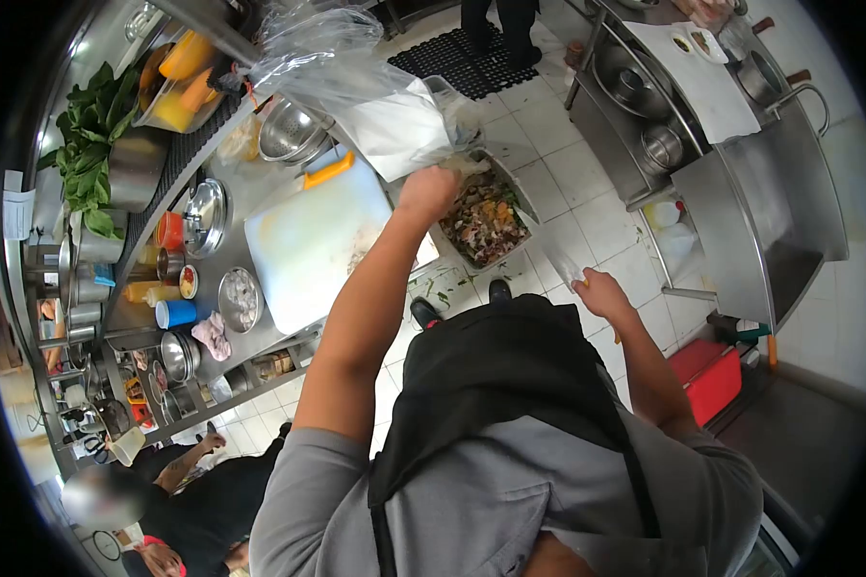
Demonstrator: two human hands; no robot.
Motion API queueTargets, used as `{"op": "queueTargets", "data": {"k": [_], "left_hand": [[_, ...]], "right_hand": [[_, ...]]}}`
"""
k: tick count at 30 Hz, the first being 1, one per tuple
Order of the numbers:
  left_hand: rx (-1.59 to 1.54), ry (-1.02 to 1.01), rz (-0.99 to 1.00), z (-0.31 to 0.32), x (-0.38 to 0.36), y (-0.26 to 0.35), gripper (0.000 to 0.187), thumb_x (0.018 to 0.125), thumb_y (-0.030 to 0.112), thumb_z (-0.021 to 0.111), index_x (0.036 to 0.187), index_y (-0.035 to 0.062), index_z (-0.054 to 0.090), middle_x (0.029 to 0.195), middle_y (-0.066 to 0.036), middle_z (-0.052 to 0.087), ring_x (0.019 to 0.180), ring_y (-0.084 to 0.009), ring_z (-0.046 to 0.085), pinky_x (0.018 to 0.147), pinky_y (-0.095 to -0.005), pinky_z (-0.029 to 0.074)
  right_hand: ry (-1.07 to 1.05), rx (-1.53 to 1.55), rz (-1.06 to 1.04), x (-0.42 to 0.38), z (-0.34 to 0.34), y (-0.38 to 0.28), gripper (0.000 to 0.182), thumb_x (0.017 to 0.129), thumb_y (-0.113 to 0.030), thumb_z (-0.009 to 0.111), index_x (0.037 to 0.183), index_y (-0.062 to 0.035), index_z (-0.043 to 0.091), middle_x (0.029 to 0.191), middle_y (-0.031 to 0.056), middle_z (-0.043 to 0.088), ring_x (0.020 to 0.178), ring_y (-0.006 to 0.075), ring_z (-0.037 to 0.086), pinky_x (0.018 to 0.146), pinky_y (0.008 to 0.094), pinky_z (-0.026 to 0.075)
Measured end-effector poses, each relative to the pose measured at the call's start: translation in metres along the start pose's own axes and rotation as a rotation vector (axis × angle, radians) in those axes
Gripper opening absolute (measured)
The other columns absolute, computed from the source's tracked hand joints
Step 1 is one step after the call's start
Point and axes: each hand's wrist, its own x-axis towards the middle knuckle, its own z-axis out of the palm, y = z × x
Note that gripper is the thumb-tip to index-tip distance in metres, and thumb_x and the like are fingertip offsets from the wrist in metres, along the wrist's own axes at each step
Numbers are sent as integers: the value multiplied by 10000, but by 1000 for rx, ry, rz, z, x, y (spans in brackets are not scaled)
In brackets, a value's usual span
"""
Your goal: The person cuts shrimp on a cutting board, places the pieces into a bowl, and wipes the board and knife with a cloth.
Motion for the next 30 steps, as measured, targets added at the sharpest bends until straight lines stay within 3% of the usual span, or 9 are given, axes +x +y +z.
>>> {"op": "queueTargets", "data": {"k": [6,11,13,15,16,19,20,24,30], "left_hand": [[-256,105,44,-8,-21,-38,353,860,115,541,1177,91,695,1046,-214,717,1015,-405,672,893,-498,525],[-256,-307,-210,28,-138,-141,512,757,60,658,1268,100,674,1259,-232,649,1205,-400,594,1075,-426,459],[-372,67,-188,71,-177,-147,433,784,123,700,1213,75,679,1156,-229,655,1143,-407,599,1025,-434,483],[-358,200,-323,97,-179,-139,352,801,175,732,1121,44,667,1053,-208,640,1057,-403,599,958,-445,501],[-379,322,-312,101,-181,-133,273,808,156,734,1015,17,621,1004,-198,636,983,-403,597,880,-458,502],[-585,541,-525,90,-173,-107,231,814,103,718,985,17,589,967,-188,630,953,-397,596,850,-460,498],[-441,749,-412,92,-169,-101,214,820,68,704,979,28,567,928,-175,623,910,-390,596,810,-461,495],[-202,451,-265,93,-170,-78,336,831,271,733,1074,63,628,1163,-153,638,1261,-359,484,1096,-474,358],[-185,383,-450,104,-150,-66,388,871,283,680,1160,29,634,1129,-163,644,1183,-351,528,1035,-463,415]], "right_hand": [[57,26,-57,-4,8,9,403,953,-360,602,1017,37,610,941,296,685,941,480,654,844,544,509],[-51,152,-57,-15,-15,1,378,940,-353,635,968,21,586,894,280,671,890,480,646,783,532,498],[-65,146,-57,-12,-15,-2,373,938,-350,640,961,18,583,875,276,667,873,478,644,765,529,497],[-44,90,-101,-3,-16,-7,368,938,-345,640,963,18,585,859,275,666,860,475,645,755,527,500],[-40,60,-154,2,-19,-13,365,940,-344,640,965,16,586,852,272,667,855,475,645,752,527,500],[-31,-14,-290,11,-33,-35,359,946,-342,640,976,13,592,838,265,669,849,476,644,747,529,499],[-26,-15,-323,14,-38,-46,360,949,-343,640,983,13,594,836,263,671,851,476,645,747,530,499],[-89,-69,-399,24,-51,-96,374,957,-354,636,1025,12,597,866,262,677,879,477,645,758,532,498],[-68,-33,-552,43,-31,-158,367,963,-330,630,1035,26,574,935,270,674,926,467,640,789,534,495]]}}
